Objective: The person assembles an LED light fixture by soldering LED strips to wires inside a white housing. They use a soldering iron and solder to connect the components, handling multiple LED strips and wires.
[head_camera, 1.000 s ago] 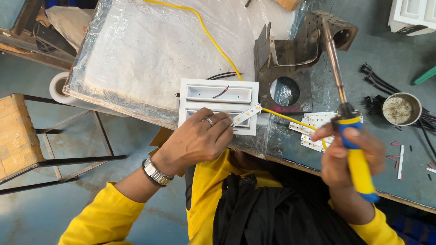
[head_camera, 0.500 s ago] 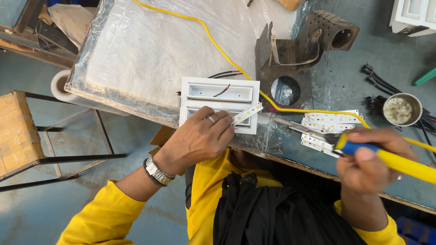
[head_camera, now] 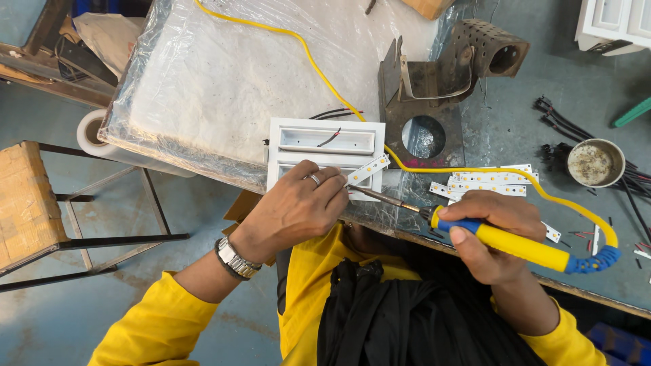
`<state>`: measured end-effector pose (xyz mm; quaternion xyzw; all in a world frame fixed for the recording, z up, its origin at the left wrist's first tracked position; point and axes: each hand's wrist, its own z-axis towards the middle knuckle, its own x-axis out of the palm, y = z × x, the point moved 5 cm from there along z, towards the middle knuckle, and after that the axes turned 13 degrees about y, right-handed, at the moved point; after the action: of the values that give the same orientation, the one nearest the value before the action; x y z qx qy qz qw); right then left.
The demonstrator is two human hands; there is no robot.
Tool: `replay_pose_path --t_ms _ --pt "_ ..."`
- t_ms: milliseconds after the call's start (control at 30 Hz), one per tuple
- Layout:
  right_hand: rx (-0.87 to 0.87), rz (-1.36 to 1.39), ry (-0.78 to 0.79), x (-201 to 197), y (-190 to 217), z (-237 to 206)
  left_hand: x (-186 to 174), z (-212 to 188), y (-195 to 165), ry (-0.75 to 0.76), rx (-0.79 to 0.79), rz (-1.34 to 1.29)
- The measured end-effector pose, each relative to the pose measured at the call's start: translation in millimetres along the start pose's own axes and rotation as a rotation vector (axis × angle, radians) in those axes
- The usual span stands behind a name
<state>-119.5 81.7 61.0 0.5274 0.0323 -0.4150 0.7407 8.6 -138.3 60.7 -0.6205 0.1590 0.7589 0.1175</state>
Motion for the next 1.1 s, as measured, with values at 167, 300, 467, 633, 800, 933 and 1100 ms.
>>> replay_pose_path --t_ms 167,300,467,633,800,933,1100 --pt "-0.018 -0.007 0.023 0.9 1.1 5.6 -1.3 -1.1 0.8 0.001 -0.006 -0.002" --pt "-0.014 -0.020 0.038 1.3 3.0 7.8 -1.5 -1.1 1.1 0.004 -0.013 -0.003" --pt "0.001 -0.043 0.044 -0.3 5.6 8.9 -2.5 1.2 1.0 -0.010 -0.017 -0.017" --pt "-0.033 -0.044 0.007 -5.0 10.6 4.6 -1.4 1.3 0.1 0.003 -0.005 -0.009" --pt "-0.031 -0.028 -0.007 -6.9 7.8 4.2 -0.6 1.2 0.2 0.016 -0.004 -0.011" --pt "-0.011 -0.035 -0.001 -4.9 7.1 2.3 -1.0 1.6 -0.3 0.030 -0.003 -0.012" --pt "0.011 -0.050 -0.077 -8.9 7.3 -4.8 -1.2 0.9 -0.7 0.016 -0.002 -0.014"
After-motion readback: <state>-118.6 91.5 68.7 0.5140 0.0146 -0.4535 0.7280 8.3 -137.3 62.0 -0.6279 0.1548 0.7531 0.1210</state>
